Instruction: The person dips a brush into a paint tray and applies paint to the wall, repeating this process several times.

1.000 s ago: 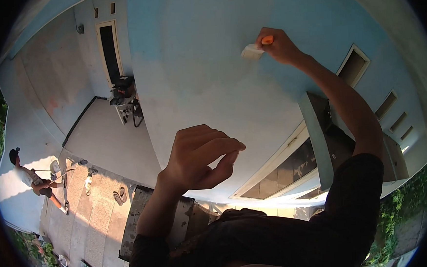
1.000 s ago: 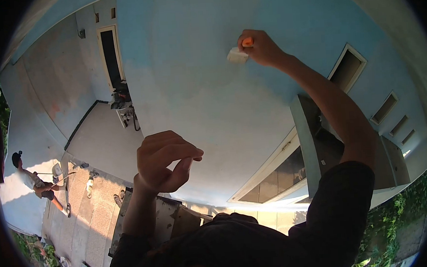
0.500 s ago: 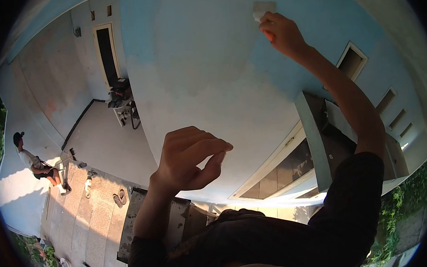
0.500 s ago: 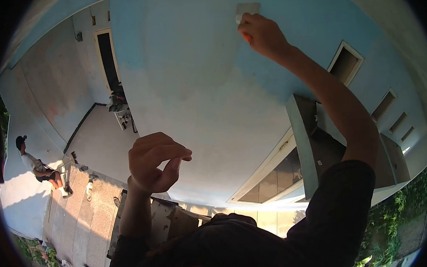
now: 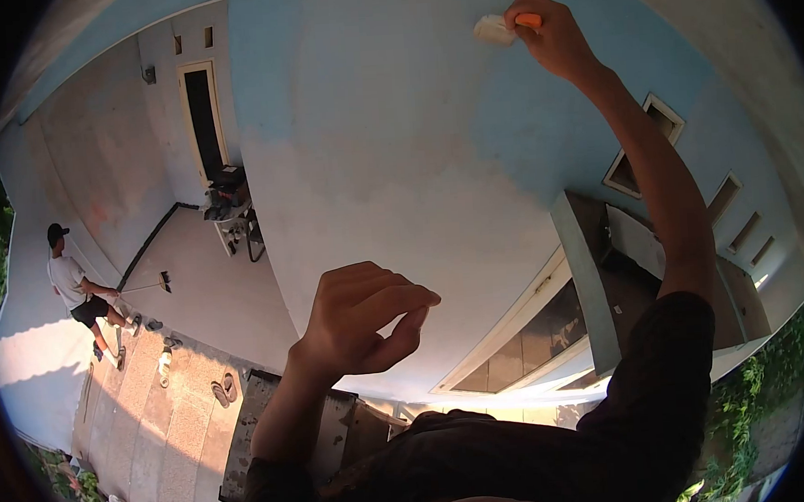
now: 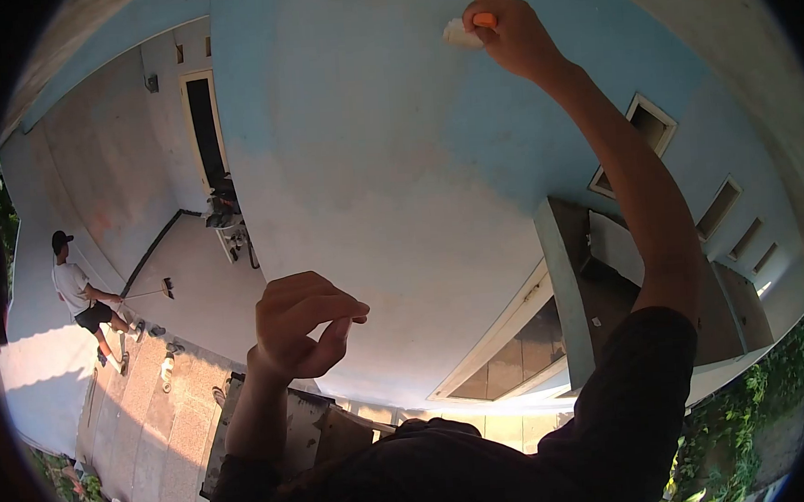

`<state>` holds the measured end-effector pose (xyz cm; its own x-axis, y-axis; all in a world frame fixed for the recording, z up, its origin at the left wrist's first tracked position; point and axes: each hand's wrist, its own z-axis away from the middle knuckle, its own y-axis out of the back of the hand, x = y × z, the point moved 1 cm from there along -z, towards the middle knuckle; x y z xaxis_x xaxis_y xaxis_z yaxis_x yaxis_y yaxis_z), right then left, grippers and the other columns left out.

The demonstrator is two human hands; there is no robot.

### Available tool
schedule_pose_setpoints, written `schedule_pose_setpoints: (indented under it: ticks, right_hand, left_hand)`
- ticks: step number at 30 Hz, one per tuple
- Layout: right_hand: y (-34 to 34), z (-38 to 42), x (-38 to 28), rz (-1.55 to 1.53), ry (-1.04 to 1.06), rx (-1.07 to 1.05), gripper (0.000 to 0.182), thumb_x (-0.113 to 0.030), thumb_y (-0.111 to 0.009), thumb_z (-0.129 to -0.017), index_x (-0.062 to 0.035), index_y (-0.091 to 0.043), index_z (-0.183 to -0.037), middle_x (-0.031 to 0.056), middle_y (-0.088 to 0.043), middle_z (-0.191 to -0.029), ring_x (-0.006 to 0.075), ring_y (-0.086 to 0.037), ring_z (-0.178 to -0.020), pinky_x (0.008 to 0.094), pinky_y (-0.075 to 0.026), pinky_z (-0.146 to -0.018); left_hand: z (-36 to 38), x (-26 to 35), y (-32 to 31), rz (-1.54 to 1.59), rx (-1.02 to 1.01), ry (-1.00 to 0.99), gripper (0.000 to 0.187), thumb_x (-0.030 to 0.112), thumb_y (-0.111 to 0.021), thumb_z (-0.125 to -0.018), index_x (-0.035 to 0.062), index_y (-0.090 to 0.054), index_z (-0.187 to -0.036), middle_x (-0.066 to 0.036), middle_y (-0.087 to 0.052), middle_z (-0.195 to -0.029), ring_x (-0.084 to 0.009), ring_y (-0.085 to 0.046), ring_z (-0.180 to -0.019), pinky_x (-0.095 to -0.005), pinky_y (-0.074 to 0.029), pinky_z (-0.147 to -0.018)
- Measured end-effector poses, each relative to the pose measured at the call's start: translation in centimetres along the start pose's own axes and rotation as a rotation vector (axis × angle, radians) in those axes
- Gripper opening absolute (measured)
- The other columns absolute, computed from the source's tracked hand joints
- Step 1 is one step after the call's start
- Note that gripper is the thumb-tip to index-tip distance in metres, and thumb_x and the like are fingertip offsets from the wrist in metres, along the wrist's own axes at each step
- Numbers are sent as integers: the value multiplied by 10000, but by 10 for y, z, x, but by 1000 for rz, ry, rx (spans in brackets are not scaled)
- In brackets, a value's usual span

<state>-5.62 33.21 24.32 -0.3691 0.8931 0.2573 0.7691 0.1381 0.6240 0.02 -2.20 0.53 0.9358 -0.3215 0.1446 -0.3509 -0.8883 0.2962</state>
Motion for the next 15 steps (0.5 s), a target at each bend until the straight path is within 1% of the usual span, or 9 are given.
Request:
schedule_pose_setpoints:
  ticks: [1, 2, 4, 7, 9, 11, 12, 14, 15]
  right_hand:
    - [16, -14, -1, 44, 90, 109, 114, 45, -636, -903, -65, -623, -877, 9, -618, -889, 199, -639, -812, 354, -517, -727]
    - [31, -27, -2, 48, 90, 110, 114, 45, -636, -903, -65, -623, -877, 9, -618, -889, 199, -639, -812, 354, -517, -727]
    - [55, -50, -5, 103, 313, 254, 182, 192, -594, -824, 10, -593, -823, 125, -590, -850, 270, -570, -718, 330, -476, -673]
    - [64, -73, 16, 133, 338, 306, 193, 202, -590, -817, 9, -589, -820, 125, -582, -843, 270, -566, -720, 327, -474, -684]
    - [61, -73, 18, 170, 324, 296, 185, 184, -595, -826, 0, -599, -816, 124, -580, -838, 268, -566, -719, 342, -471, -690]
    - [48, -69, 19, 211, 321, 218, 170, 157, -604, -844, -9, -609, -810, 124, -585, -837, 266, -572, -721, 358, -470, -692]
    - [46, -66, 17, 211, 323, 220, 170, 157, -604, -844, -9, -609, -810, 124, -585, -837, 266, -572, -721, 358, -470, -692]
    - [42, -60, 11, 182, 161, 41, 151, 129, -619, -856, -14, -620, -810, 125, -589, -838, 277, -582, -732, 371, -472, -698]
    - [46, -65, 7, 181, 162, 39, 151, 129, -619, -856, -14, -620, -810, 125, -589, -838, 277, -582, -732, 371, -472, -698]
  left_hand:
    - [0, 0, 0, 2, 0, -2, 150, -20, -719, -764, 49, -714, -898, -56, -703, -699, -183, -672, -573, -309, -508, -540]
    - [1, -1, 0, 2, 5, -4, 151, -20, -717, -764, 49, -714, -899, -54, -699, -694, -183, -673, -574, -309, -510, -543]
    - [1, -1, 0, -2, 16, -8, 153, -20, -716, -764, 49, -715, -900, -52, -696, -690, -183, -674, -576, -309, -511, -546]
    - [1, 0, 1, -4, 13, -6, 153, -21, -714, -763, 48, -714, -900, -50, -690, -682, -184, -674, -577, -309, -514, -551]
    - [2, -1, 1, -9, 3, -1, 155, -21, -714, -761, 46, -713, -901, -52, -691, -684, -185, -674, -578, -308, -516, -553]
    - [2, 0, 1, -9, 11, -2, 156, -21, -715, -761, 46, -713, -902, -51, -692, -683, -185, -673, -577, -309, -513, -550]
    - [1, -1, 2, -11, 21, -7, 156, -21, -715, -761, 46, -713, -903, -51, -692, -683, -185, -673, -575, -310, -511, -547]
    - [1, -1, 4, -11, 29, -8, 157, -20, -716, -761, 47, -713, -904, -51, -691, -681, -185, -672, -573, -310, -509, -544]
    - [1, 0, 5, -7, 30, -7, 158, -20, -716, -762, 47, -714, -905, -50, -690, -679, -184, -671, -572, -310, -507, -541]
